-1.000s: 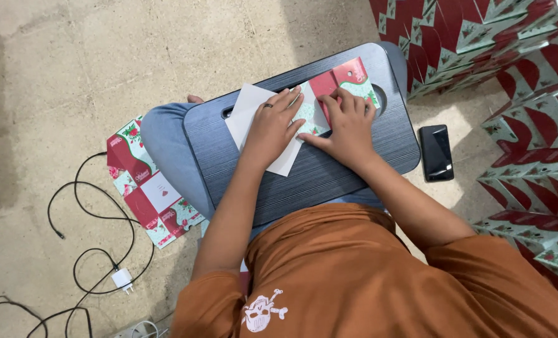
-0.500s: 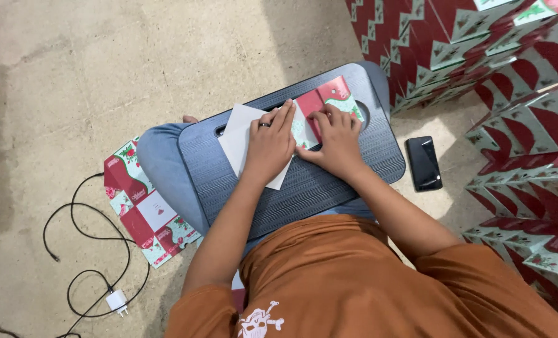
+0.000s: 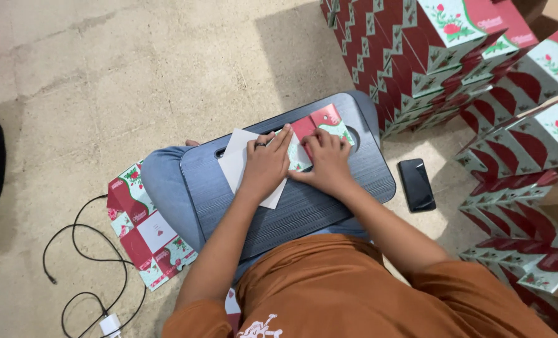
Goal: The person folds cardboard pieces into small decorative boxes by hand, using a small black lap desk as a flat surface.
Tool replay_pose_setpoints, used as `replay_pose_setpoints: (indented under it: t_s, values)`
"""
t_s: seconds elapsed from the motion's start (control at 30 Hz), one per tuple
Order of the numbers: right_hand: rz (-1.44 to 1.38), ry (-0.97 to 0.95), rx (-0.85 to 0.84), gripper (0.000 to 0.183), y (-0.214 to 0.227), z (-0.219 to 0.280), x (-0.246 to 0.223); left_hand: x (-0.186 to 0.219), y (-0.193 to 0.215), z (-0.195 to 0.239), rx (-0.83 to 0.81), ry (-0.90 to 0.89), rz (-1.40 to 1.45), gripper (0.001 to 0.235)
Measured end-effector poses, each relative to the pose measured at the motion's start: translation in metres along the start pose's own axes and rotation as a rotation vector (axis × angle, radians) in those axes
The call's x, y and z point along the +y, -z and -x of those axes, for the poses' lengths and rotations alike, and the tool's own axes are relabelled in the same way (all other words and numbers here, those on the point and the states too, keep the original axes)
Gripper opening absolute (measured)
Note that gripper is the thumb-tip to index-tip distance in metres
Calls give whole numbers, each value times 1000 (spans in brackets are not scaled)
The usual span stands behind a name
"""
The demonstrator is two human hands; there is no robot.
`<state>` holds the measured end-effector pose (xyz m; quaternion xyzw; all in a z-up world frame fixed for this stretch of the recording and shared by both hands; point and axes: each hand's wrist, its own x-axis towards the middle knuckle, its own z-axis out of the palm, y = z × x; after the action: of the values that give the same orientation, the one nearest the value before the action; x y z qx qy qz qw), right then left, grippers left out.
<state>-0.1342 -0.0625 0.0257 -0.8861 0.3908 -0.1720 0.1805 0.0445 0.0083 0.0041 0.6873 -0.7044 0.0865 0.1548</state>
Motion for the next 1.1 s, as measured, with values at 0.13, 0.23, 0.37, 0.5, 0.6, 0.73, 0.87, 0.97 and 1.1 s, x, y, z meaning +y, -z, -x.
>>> replay_pose_setpoints:
  t_s: [0.13, 0.23, 0.37, 0.5, 0.6, 0.73, 0.87, 0.97, 1.1]
  values:
    - [-43, 9, 13, 71, 1, -2, -1, -6, 3, 1, -47, -8, -3, 56]
    - [-101, -22, -66, 65, 3, -2, 8, -8, 3, 4, -121, -7, 51, 54]
    - [-162, -9, -131, 57, 6, -4, 18, -6, 14, 13, -204, -25, 83, 53]
    - [-152, 22, -148, 60, 1, -3, 21, -13, 20, 27, -243, -73, 142, 54]
    - [-123, 59, -109, 56, 10, 1, 16, -40, 7, 39, 87, -1, -4, 47]
    - [-53, 108, -54, 48, 7, 10, 17, -55, 35, 41, 151, 211, 167, 61]
    - [1, 246, 123, 33, 4, 18, 31, -47, 47, 42, 101, 244, 317, 49]
    - [-15, 304, 130, 26, 7, 19, 43, -42, 50, 43, 122, 327, 358, 61]
    - [-8, 480, 10, 47, 28, 24, 37, -29, 60, 46, 103, 386, 449, 64]
